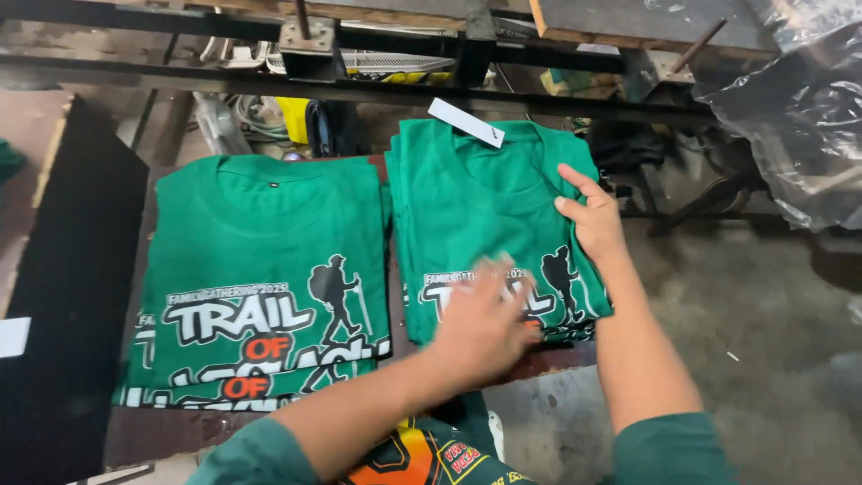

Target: The person attaches white paper tags to the necks of green t-shirts using a black string. They thread the string through the tag and the shirt's collar, tie it securely, and then fold the shirt before placing it on a stack.

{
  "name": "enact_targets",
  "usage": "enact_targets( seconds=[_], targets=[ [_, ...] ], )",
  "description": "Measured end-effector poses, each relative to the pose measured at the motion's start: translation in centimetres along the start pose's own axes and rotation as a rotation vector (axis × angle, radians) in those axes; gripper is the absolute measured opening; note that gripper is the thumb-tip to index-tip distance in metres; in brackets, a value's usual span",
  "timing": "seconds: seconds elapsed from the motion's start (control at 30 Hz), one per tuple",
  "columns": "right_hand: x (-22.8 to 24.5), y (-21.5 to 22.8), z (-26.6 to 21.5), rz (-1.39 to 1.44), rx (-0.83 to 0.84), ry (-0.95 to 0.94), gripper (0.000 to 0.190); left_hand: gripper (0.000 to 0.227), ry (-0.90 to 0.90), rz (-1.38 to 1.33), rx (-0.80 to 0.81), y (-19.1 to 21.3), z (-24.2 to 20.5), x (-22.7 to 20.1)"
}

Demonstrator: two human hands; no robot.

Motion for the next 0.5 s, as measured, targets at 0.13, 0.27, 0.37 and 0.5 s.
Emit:
enact_targets(
  seconds=[0.13, 0.27, 0.37, 0.5],
  targets=[
    [2.3, -0.4, -1.0, -0.008, 0.057, -0.004, 0.06, 0.066, 0.505, 0.211, 0.163, 2.5, 3.3, 10.2],
    [2.9, -0.8, -1.0, 0.008, 0.087, -0.026, 0.062, 0.088, 1.118, -0.121, 0.247, 1.9, -0.7, 13.8],
    [3.6, -1.0, -1.5, -0.074, 0.072, -0.005, 0.063, 0.081, 1.128, -0.15, 0.249, 1.8, -1.8, 13.7],
    [2.7, 1.7, -1.3, -0.7, -0.05, 0.063, 0.052, 0.074, 0.916, 0.152, 0.377, 1.1, -1.6, 14.1]
  ],
)
Point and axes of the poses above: each hand's wrist, its own z-axis towards the middle knuckle, its own y-axis out of the back of the hand, x = y × z, the point moved 7 cm from there along z, towards the middle knuckle, and after that the axes turned 8 degrees about -x, right-handed, at the moved point
